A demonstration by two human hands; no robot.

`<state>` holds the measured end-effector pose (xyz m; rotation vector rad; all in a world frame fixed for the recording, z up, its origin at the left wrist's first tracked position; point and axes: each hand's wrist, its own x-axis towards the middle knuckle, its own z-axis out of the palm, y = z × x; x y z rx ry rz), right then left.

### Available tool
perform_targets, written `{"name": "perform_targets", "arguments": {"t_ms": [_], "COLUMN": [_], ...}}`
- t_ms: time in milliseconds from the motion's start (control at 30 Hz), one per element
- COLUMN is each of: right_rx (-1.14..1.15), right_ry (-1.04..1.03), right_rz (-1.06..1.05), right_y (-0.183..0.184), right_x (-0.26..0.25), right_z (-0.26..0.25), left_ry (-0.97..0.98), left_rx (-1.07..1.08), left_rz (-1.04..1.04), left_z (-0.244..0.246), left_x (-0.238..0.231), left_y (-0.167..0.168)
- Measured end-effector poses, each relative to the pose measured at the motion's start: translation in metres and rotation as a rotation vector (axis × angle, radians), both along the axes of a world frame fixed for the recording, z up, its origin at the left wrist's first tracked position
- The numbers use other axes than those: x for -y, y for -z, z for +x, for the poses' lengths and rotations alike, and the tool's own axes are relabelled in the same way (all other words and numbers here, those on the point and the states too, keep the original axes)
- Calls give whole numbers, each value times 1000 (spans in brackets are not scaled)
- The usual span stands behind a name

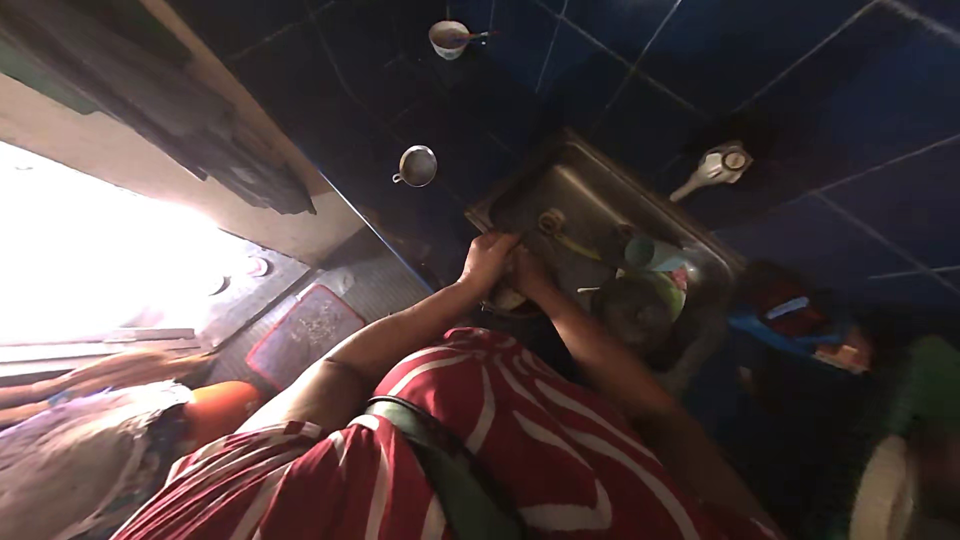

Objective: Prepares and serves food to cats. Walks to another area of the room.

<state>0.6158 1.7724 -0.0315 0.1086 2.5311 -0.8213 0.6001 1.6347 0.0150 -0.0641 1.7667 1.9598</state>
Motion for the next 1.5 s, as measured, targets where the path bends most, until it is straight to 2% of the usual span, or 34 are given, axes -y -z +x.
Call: {"name": "perform_targets", "arguments": {"t_ms": [133,233,333,400,467,533,567,667,833,933,1100,1167,1267,1367,1500], "right_rx": [-54,-15,35,-80,-253,-267,-279,-285,-211,-108,-165,-148,-28,-78,-205], "right_ry": [120,124,34,-113,-235,-216,-247,-347,-354,-285,65,126,90,42,-128], "right_rz": [-57,68,179,204,100,-78,-87,-3,8,-17,-231,-148,62,108,184], "right_y": [-12,-18,-23,-15,-4,-1,5,11,13,15,5,-8,-26,-13,-6], "right_x": [0,3,4,4,4,12,16,24,17,11,-6,-6,-5,-10,-7], "right_z": [-5,-7,-6,0,2,7,9,11,6,-4,2,3,-3,-9,-11], "left_ry": [-9,-9,0,7,23,39,34,41,28,39,88,100,111,93,113], "left_rx": [51,44,51,52,44,21,-2,-32,9,50,67,33,-14,-10,-25], "left_rz": [-22,-9,2,9,7,-14,-27,-51,-65,-42,-11,-10,-23,-52,-44], "left_z": [-3,-5,-8,-8,-8,-9,-9,-11,-7,-5,-2,-2,-5,-7,-12], "left_x": [-3,-2,-1,-1,-1,-2,-5,-10,-13,-11,-11,-10,-8,-6,-4], "left_y": [-4,5,7,5,5,6,6,1,0,-1,-1,3,7,3,5]}}
